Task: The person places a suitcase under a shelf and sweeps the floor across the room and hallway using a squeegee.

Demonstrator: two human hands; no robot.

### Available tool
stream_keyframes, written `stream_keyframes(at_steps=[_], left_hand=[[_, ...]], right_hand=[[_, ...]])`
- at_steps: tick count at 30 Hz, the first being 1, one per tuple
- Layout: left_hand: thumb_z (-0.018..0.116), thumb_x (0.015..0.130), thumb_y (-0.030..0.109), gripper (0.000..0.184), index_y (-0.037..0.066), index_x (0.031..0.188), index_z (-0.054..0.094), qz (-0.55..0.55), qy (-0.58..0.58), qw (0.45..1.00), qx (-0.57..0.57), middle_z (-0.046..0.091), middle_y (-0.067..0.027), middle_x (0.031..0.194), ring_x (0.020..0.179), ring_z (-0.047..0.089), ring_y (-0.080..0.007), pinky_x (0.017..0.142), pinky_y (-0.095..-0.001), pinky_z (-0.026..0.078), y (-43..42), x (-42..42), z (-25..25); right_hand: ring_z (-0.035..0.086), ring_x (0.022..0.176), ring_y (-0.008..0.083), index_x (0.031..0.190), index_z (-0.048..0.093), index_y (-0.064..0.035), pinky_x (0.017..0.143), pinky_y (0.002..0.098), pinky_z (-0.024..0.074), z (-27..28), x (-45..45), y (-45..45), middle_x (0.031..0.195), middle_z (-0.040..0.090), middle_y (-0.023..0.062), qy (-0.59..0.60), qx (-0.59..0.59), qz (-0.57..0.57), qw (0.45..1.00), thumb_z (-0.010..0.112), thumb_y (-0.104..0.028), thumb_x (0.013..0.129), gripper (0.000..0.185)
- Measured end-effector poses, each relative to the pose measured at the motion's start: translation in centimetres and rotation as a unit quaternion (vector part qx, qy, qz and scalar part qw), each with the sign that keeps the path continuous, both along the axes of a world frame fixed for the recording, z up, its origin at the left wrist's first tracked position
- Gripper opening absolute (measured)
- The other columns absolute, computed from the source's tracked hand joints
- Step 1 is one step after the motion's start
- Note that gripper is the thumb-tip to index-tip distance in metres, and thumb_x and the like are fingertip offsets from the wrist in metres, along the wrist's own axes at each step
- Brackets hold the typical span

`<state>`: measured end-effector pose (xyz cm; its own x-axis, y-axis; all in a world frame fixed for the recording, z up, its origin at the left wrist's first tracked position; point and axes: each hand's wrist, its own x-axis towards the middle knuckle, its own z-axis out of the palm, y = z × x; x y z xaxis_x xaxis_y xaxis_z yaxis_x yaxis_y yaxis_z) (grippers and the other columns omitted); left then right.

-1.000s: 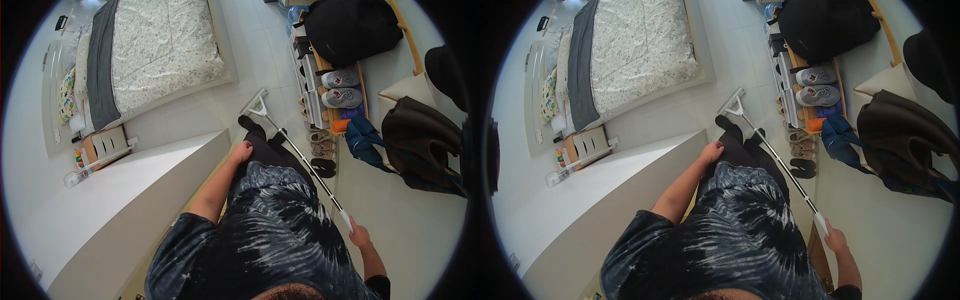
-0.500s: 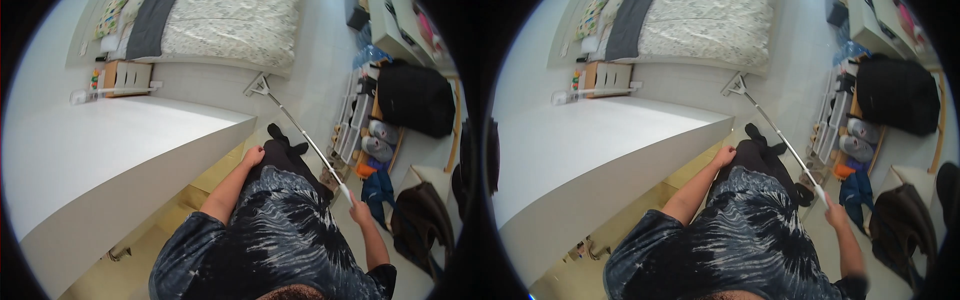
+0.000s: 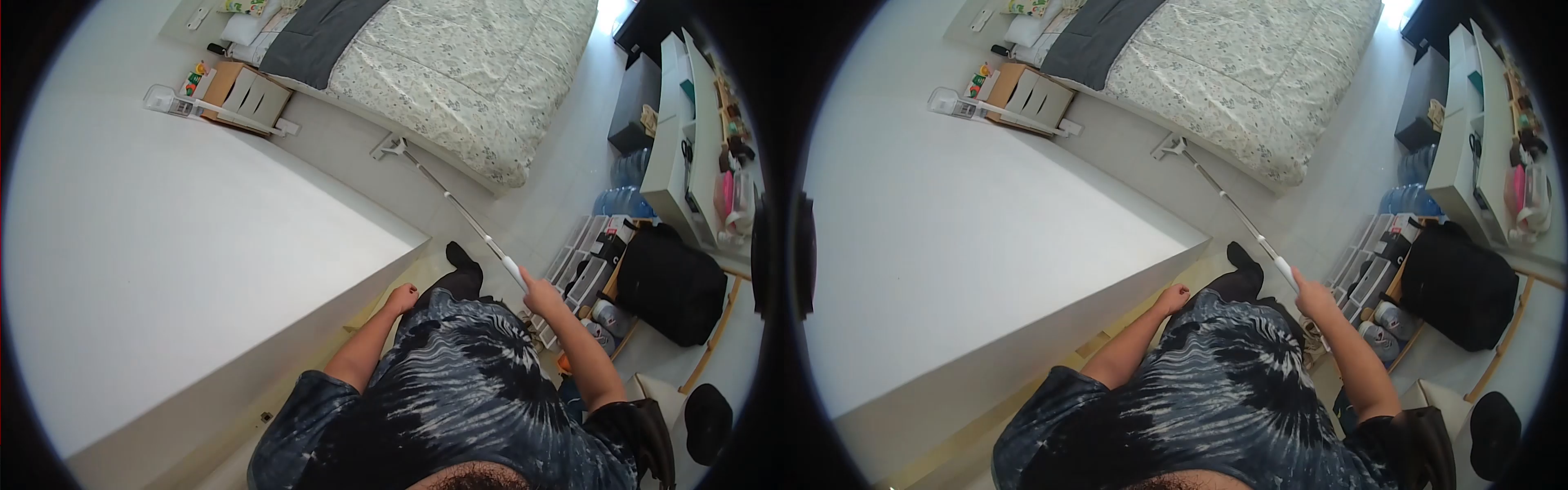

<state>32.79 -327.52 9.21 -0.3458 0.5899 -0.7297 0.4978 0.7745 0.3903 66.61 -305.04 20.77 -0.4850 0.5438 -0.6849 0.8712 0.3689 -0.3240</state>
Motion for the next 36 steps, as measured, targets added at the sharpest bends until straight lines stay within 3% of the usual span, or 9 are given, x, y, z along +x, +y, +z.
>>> stream_keyframes(at_steps=[7, 11, 13, 16, 18, 21, 26, 32, 36], left_hand=[[0.057, 0.088, 0.029, 0.031, 0.005, 0.106, 0.064, 0.198, -0.086, 0.965, 0.148, 0.068, -0.0127, 0.102, 0.096, 0.064, -0.0229, 0.085, -0.0318, 0.047, -2.6, 3.5, 0.3], [0.054, 0.090, 0.025, 0.029, 0.005, 0.109, 0.062, 0.363, -0.153, 0.911, 0.119, 0.064, -0.0112, 0.109, 0.104, 0.059, -0.0216, 0.093, -0.0323, 0.044, -7.4, 4.2, -0.4], [0.063, 0.083, 0.025, 0.037, -0.001, 0.109, 0.059, 0.315, 0.041, 0.938, 0.139, 0.064, -0.0130, 0.107, 0.099, 0.061, -0.0235, 0.087, -0.0342, 0.046, -9.6, 5.4, -0.3], [0.062, 0.084, 0.025, 0.038, -0.001, 0.110, 0.058, 0.352, 0.060, 0.921, 0.159, 0.063, -0.0130, 0.108, 0.100, 0.060, -0.0238, 0.088, -0.0346, 0.046, -7.4, 3.4, 2.9], [0.062, 0.084, 0.026, 0.039, -0.001, 0.111, 0.058, 0.382, 0.085, 0.903, 0.179, 0.062, -0.0131, 0.109, 0.100, 0.060, -0.0240, 0.088, -0.0350, 0.046, -5.7, 1.6, 4.6], [0.061, 0.084, 0.027, 0.040, -0.001, 0.113, 0.056, 0.437, 0.121, 0.869, 0.197, 0.062, -0.0131, 0.111, 0.101, 0.059, -0.0244, 0.089, -0.0355, 0.045, -2.3, -1.5, 8.7], [0.059, 0.085, 0.029, 0.043, -0.002, 0.115, 0.054, 0.508, 0.177, 0.814, 0.218, 0.060, -0.0132, 0.113, 0.103, 0.058, -0.0251, 0.090, -0.0364, 0.044, 1.3, -3.9, 9.8], [0.058, 0.086, 0.031, 0.046, -0.002, 0.118, 0.052, 0.582, 0.249, 0.744, 0.216, 0.058, -0.0133, 0.116, 0.105, 0.057, -0.0259, 0.092, -0.0374, 0.043, 2.7, -0.6, 11.6], [0.057, 0.087, 0.033, 0.048, -0.002, 0.119, 0.050, 0.604, 0.300, 0.704, 0.222, 0.057, -0.0134, 0.118, 0.107, 0.056, -0.0265, 0.093, -0.0381, 0.042, 4.3, 0.9, 14.0]], right_hand=[[0.063, 0.091, 0.0429, 0.143, 0.036, -0.0190, 0.079, 0.0482, 0.0490, 2.1, 8.6, 3.1, 0.095, 0.065, 0.0268, 0.078, -0.022, 0.008, 0.997, 0.056, -0.044, 0.091, 0.062], [0.062, 0.090, 0.0442, 0.143, 0.037, -0.0168, 0.079, 0.0487, 0.0482, -0.5, 3.5, 8.7, 0.092, 0.064, 0.0282, 0.122, 0.016, 0.055, 0.991, 0.053, -0.037, 0.094, 0.055], [0.064, 0.080, 0.0431, 0.141, 0.038, -0.0157, 0.072, 0.0487, 0.0497, -1.9, -2.2, 12.2, 0.090, 0.065, 0.0269, 0.142, 0.012, 0.063, 0.988, 0.052, -0.033, 0.094, 0.052], [0.064, 0.060, 0.0357, 0.140, 0.037, -0.0128, 0.057, 0.0450, 0.0510, 1.3, -15.5, 15.4, 0.083, 0.065, 0.0232, 0.146, -0.075, 0.023, 0.986, 0.050, -0.027, 0.095, 0.049], [0.063, 0.055, 0.0333, 0.134, 0.036, -0.0087, 0.053, 0.0439, 0.0503, -2.2, -23.8, 16.9, 0.079, 0.064, 0.0228, 0.199, -0.076, 0.045, 0.976, 0.047, -0.027, 0.095, 0.045], [0.063, 0.056, 0.0328, 0.135, 0.033, -0.0051, 0.052, 0.0432, 0.0519, -2.3, -38.7, 18.1, 0.082, 0.064, 0.0230, 0.214, -0.125, 0.022, 0.968, 0.045, -0.023, 0.095, 0.045], [0.065, 0.061, 0.0325, 0.133, 0.034, -0.0052, 0.055, 0.0434, 0.0532, -1.3, -54.8, 21.8, 0.093, 0.064, 0.0241, 0.173, -0.101, 0.071, 0.977, 0.043, -0.023, 0.097, 0.041], [0.067, 0.068, 0.0311, 0.129, 0.036, -0.0040, 0.060, 0.0429, 0.0542, -2.2, -67.2, 24.1, 0.100, 0.063, 0.0230, 0.156, -0.043, 0.138, 0.977, 0.042, -0.023, 0.097, 0.038], [0.066, 0.071, 0.0354, 0.131, 0.035, -0.0058, 0.059, 0.0462, 0.0533, -1.8, -69.3, 23.9, 0.097, 0.062, 0.0261, 0.137, -0.091, 0.072, 0.984, 0.043, -0.026, 0.096, 0.041]])
